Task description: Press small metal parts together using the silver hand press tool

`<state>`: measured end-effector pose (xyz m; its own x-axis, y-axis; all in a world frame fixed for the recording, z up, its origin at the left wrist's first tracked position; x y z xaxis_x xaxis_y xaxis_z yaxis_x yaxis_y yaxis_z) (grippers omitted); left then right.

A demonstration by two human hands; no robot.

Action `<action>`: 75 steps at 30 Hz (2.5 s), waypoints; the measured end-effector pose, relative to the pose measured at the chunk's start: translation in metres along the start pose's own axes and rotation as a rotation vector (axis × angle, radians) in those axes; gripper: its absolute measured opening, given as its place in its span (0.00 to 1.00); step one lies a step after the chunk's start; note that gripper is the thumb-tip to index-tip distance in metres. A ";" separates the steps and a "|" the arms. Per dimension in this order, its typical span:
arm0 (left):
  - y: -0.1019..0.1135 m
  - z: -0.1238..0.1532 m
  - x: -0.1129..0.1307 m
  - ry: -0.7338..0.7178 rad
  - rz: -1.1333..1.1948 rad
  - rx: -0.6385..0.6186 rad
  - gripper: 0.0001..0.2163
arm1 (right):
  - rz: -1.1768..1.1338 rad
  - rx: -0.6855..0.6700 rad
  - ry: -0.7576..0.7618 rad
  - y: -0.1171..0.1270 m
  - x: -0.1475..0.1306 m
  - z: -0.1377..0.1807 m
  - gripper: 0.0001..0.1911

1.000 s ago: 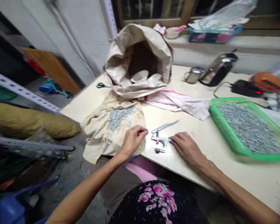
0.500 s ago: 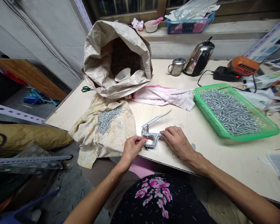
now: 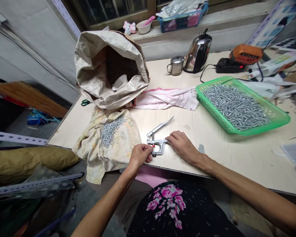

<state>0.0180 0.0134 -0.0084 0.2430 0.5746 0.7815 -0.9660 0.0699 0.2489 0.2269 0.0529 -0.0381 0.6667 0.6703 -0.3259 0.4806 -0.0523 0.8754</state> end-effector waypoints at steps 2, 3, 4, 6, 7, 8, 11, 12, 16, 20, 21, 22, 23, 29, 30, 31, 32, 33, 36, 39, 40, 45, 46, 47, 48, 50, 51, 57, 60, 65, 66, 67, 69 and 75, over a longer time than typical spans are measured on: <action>0.001 -0.001 0.004 0.030 -0.035 -0.010 0.09 | -0.045 0.002 -0.013 -0.003 0.001 0.000 0.11; 0.002 -0.001 0.006 0.041 -0.048 -0.016 0.10 | -0.062 0.004 -0.019 -0.004 0.001 -0.001 0.11; 0.003 -0.002 0.007 0.050 -0.059 -0.024 0.10 | -0.074 0.006 -0.026 -0.005 0.002 -0.001 0.11; 0.004 -0.003 0.009 0.069 -0.084 -0.036 0.12 | -0.083 0.005 -0.034 -0.007 0.003 -0.001 0.10; 0.004 -0.003 0.009 0.077 -0.095 -0.041 0.13 | -0.079 0.003 -0.036 -0.008 0.003 -0.001 0.10; 0.004 -0.003 0.010 0.084 -0.099 -0.045 0.13 | -0.070 -0.003 -0.037 -0.008 0.004 -0.001 0.09; 0.002 -0.001 0.014 0.088 -0.088 -0.052 0.12 | -0.041 -0.035 -0.042 -0.006 0.005 0.000 0.09; 0.000 -0.001 0.015 0.088 -0.084 -0.046 0.11 | -0.036 -0.052 -0.045 -0.005 0.006 0.000 0.09; -0.003 0.001 0.012 0.094 -0.084 0.001 0.11 | -0.053 -0.098 -0.050 -0.001 0.006 -0.001 0.11; -0.006 0.006 0.003 0.057 0.019 0.070 0.14 | -0.040 -0.097 -0.035 -0.003 0.007 -0.001 0.10; -0.006 0.008 0.001 0.040 0.053 0.094 0.15 | -0.032 -0.094 -0.030 -0.004 0.008 -0.001 0.10; -0.007 0.009 -0.001 0.024 0.081 0.116 0.16 | -0.025 -0.088 -0.023 -0.005 0.008 -0.001 0.11; -0.008 0.010 -0.002 0.009 0.100 0.136 0.17 | -0.021 -0.080 -0.016 -0.005 0.008 0.000 0.11; -0.015 0.012 -0.004 -0.045 0.166 0.187 0.20 | -0.043 -0.037 -0.005 -0.004 0.007 0.003 0.10; -0.016 0.012 -0.004 -0.048 0.167 0.189 0.20 | -0.045 -0.032 -0.008 -0.004 0.007 0.003 0.10; -0.016 0.011 -0.004 -0.049 0.161 0.190 0.19 | -0.045 -0.028 -0.008 -0.004 0.008 0.003 0.10; -0.016 0.011 -0.004 -0.047 0.146 0.188 0.18 | -0.041 -0.025 -0.007 -0.005 0.008 0.003 0.10; -0.016 0.011 -0.004 -0.043 0.126 0.185 0.17 | -0.035 -0.025 -0.004 -0.006 0.008 0.003 0.10; -0.014 0.010 -0.001 -0.013 0.060 0.157 0.12 | -0.019 -0.034 0.003 -0.007 0.008 0.003 0.09; -0.012 0.008 0.002 0.034 0.010 0.124 0.08 | -0.026 -0.047 0.000 -0.008 0.009 0.004 0.08; -0.011 0.007 0.002 0.050 -0.007 0.115 0.07 | -0.031 -0.050 -0.003 -0.007 0.009 0.004 0.08; -0.008 0.003 0.003 0.106 -0.094 0.073 0.06 | -0.056 -0.117 -0.035 0.000 0.006 -0.002 0.09; -0.007 0.002 0.003 0.111 -0.106 0.069 0.07 | -0.070 -0.149 -0.048 0.003 0.006 -0.003 0.08; -0.007 0.001 0.003 0.114 -0.118 0.071 0.07 | -0.092 -0.184 -0.057 0.006 0.006 -0.005 0.07; -0.007 0.001 0.004 0.116 -0.133 0.075 0.07 | -0.117 -0.219 -0.058 0.010 0.006 -0.007 0.07; -0.007 0.001 0.004 0.119 -0.174 0.079 0.07 | -0.139 -0.260 -0.035 0.017 0.009 -0.010 0.11; -0.008 0.002 0.005 0.116 -0.193 0.073 0.07 | -0.120 -0.261 -0.016 0.020 0.012 -0.012 0.17; -0.008 0.002 0.004 0.113 -0.201 0.039 0.08 | 0.111 -0.311 0.121 0.022 0.035 -0.037 0.46; -0.007 0.003 0.004 0.127 -0.184 0.059 0.08 | 0.170 -0.413 0.141 0.025 0.036 -0.052 0.46; -0.006 0.002 0.005 0.114 -0.189 0.054 0.08 | 0.181 -0.470 0.120 0.026 0.037 -0.060 0.48; -0.006 0.002 0.005 0.113 -0.193 0.051 0.08 | 0.174 -0.473 0.122 0.027 0.038 -0.060 0.47; -0.006 0.002 0.005 0.111 -0.196 0.048 0.08 | 0.171 -0.474 0.125 0.027 0.038 -0.060 0.46; -0.006 0.001 0.005 0.110 -0.194 0.043 0.08 | 0.183 -0.474 0.125 0.029 0.037 -0.060 0.42; -0.006 0.002 0.007 0.104 -0.174 0.044 0.08 | 0.219 -0.455 0.120 0.029 0.033 -0.055 0.35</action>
<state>0.0252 0.0149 -0.0032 0.3936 0.6383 0.6616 -0.9048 0.1417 0.4016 0.2315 0.1147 -0.0039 0.6412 0.7611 -0.0975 0.0230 0.1080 0.9939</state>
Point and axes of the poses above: each hand's wrist, its own z-axis away from the middle knuckle, its own y-axis out of the back of the hand, x = y × z, the point moved 1 cm from there along -z, towards the middle knuckle, and after that the axes turned 2 degrees about -y, right-handed, at the moved point
